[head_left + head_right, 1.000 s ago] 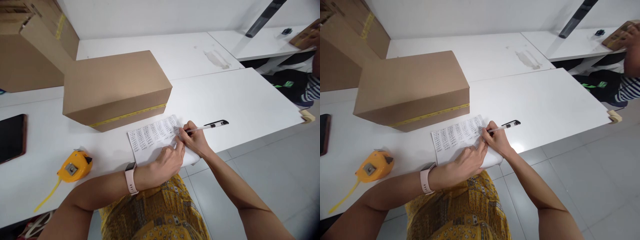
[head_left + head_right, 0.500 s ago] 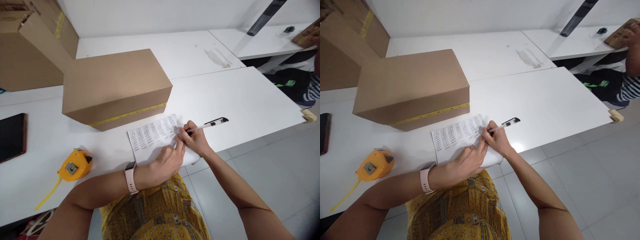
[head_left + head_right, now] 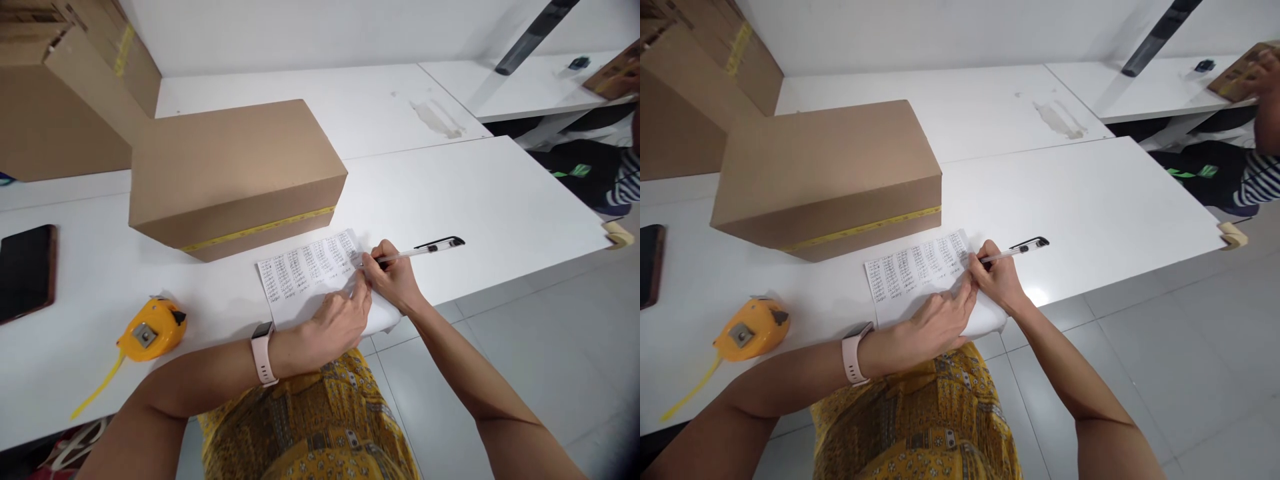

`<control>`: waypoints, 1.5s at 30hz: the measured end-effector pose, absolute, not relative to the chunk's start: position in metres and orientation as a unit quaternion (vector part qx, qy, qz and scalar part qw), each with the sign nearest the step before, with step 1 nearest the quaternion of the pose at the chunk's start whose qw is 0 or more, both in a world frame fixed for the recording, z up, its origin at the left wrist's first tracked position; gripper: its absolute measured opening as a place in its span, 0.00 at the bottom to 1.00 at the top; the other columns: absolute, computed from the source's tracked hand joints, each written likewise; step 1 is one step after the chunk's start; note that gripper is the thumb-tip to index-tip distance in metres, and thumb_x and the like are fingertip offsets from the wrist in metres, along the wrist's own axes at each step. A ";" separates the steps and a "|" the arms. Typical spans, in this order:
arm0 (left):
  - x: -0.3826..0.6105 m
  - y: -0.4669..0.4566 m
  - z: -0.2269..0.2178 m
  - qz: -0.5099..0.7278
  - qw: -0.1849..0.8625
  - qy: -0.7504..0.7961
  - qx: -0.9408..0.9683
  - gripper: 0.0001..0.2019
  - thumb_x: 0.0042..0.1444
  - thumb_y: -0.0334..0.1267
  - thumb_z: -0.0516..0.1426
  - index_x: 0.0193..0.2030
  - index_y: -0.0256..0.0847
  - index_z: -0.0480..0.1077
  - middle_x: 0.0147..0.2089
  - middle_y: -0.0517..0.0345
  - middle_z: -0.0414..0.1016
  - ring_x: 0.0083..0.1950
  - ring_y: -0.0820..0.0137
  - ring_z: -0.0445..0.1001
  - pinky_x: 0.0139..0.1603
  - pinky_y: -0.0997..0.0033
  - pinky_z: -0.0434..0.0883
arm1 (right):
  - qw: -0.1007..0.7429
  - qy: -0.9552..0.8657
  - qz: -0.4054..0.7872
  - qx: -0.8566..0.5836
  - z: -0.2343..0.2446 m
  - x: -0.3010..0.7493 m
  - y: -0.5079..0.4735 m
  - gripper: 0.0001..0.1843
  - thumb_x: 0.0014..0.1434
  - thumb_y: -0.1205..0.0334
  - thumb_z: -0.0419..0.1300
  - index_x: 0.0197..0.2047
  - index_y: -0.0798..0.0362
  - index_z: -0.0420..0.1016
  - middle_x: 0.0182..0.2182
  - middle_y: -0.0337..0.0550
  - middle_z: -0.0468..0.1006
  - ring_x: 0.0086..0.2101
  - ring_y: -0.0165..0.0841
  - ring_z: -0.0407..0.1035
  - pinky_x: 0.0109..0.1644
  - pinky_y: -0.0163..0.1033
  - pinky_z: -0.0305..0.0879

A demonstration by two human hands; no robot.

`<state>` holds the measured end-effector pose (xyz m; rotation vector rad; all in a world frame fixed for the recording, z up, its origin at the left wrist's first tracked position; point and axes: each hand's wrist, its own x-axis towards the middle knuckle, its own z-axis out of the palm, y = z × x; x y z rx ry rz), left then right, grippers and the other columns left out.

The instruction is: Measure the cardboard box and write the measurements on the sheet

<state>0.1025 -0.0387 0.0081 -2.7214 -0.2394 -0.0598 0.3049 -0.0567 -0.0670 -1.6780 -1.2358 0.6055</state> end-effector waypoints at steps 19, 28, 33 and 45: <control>0.104 -0.038 0.006 -0.022 0.165 -0.092 -0.982 0.24 0.69 0.47 0.54 0.70 0.45 0.68 0.69 0.41 0.70 0.48 0.57 0.74 0.45 0.60 0.62 | 0.464 -0.506 0.254 -0.682 -0.064 0.304 -0.057 0.15 0.60 0.60 0.62 0.27 0.48 0.58 0.18 0.31 0.60 0.21 0.26 0.54 0.24 0.35 0.51; 0.105 -0.037 0.023 -0.014 0.207 -0.092 -0.974 0.21 0.72 0.42 0.50 0.65 0.37 0.73 0.66 0.39 0.72 0.39 0.65 0.73 0.36 0.65 0.60 | 0.471 -0.502 0.250 -0.681 -0.067 0.306 -0.057 0.15 0.61 0.60 0.61 0.27 0.48 0.59 0.19 0.31 0.61 0.21 0.27 0.54 0.24 0.35 0.52; 0.104 -0.038 0.022 -0.015 0.197 -0.096 -0.976 0.22 0.71 0.41 0.51 0.66 0.37 0.72 0.65 0.38 0.73 0.37 0.64 0.71 0.37 0.64 0.59 | 0.471 -0.505 0.242 -0.681 -0.066 0.305 -0.056 0.14 0.60 0.61 0.61 0.27 0.48 0.59 0.18 0.30 0.60 0.21 0.26 0.53 0.24 0.35 0.51; 0.104 -0.037 0.025 -0.018 0.211 -0.085 -0.974 0.21 0.73 0.41 0.49 0.65 0.37 0.73 0.66 0.40 0.73 0.37 0.65 0.71 0.36 0.64 0.58 | 0.472 -0.493 0.247 -0.688 -0.066 0.305 -0.058 0.15 0.60 0.62 0.60 0.27 0.48 0.58 0.18 0.31 0.62 0.21 0.27 0.55 0.24 0.35 0.52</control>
